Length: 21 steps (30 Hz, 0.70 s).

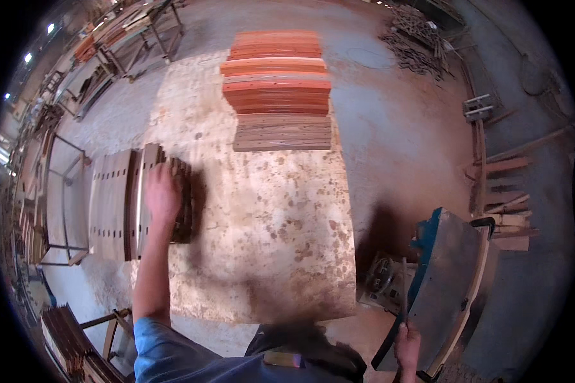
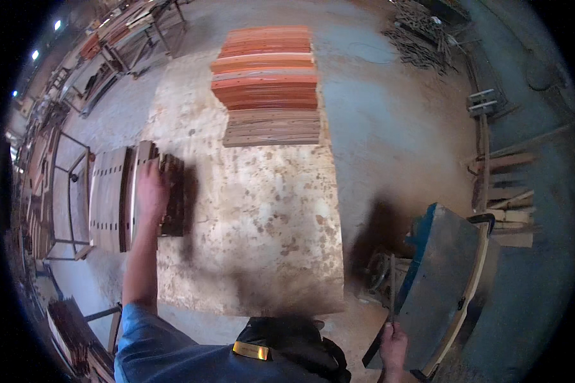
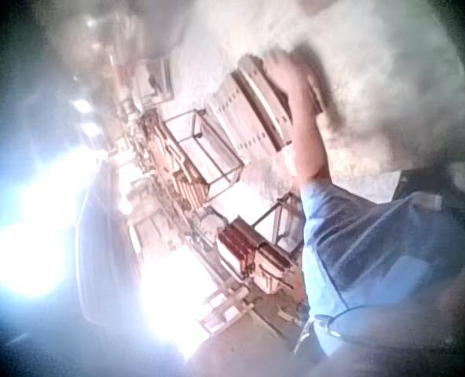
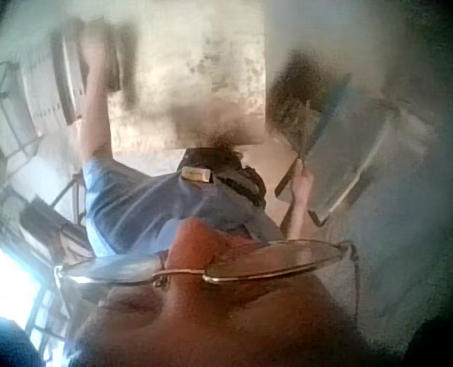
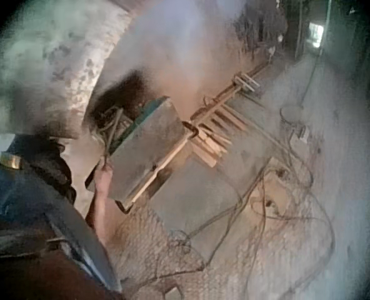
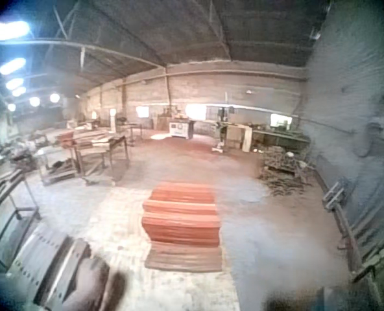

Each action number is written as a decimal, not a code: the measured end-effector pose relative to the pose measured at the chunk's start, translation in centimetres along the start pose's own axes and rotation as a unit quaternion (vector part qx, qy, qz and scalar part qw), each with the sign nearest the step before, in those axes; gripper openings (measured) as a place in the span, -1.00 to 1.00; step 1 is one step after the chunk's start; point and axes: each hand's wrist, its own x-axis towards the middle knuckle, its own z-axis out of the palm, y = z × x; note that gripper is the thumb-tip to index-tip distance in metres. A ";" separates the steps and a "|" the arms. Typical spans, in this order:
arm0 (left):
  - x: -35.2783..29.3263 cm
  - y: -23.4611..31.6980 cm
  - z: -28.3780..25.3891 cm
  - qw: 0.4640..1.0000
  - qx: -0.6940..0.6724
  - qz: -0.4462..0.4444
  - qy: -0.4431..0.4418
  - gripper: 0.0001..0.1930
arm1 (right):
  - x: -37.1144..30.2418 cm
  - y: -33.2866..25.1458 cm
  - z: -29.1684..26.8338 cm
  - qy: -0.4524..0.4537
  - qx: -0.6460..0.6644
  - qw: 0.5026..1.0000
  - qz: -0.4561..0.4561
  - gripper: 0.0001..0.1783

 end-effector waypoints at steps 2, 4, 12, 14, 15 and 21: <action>2.6 5.5 4.0 0.994 -0.087 0.044 -0.052 -0.55 | 0.2 0.6 1.0 0.028 -0.018 0.999 -0.026 -0.64; 4.3 9.8 8.6 0.981 -0.144 0.087 -0.097 -0.53 | -0.3 -0.1 1.2 0.036 -0.059 0.995 -0.069 -0.64; 7.1 18.8 18.1 0.967 -0.065 0.136 -0.203 -0.30 | -2.4 4.9 1.5 -0.063 0.032 0.995 0.064 -0.47; 6.2 19.2 19.4 0.975 -0.064 0.134 -0.165 -0.30 | -2.0 7.7 0.9 -0.177 -0.008 0.975 0.134 -0.22; 5.6 19.1 19.7 0.979 -0.060 0.131 -0.146 -0.31 | -2.5 5.4 1.2 -0.124 -0.012 0.981 0.151 -0.34; 3.9 19.1 18.2 0.977 -0.086 0.188 -0.046 -0.44 | -3.2 0.5 2.1 -0.012 -0.038 0.990 0.136 -0.54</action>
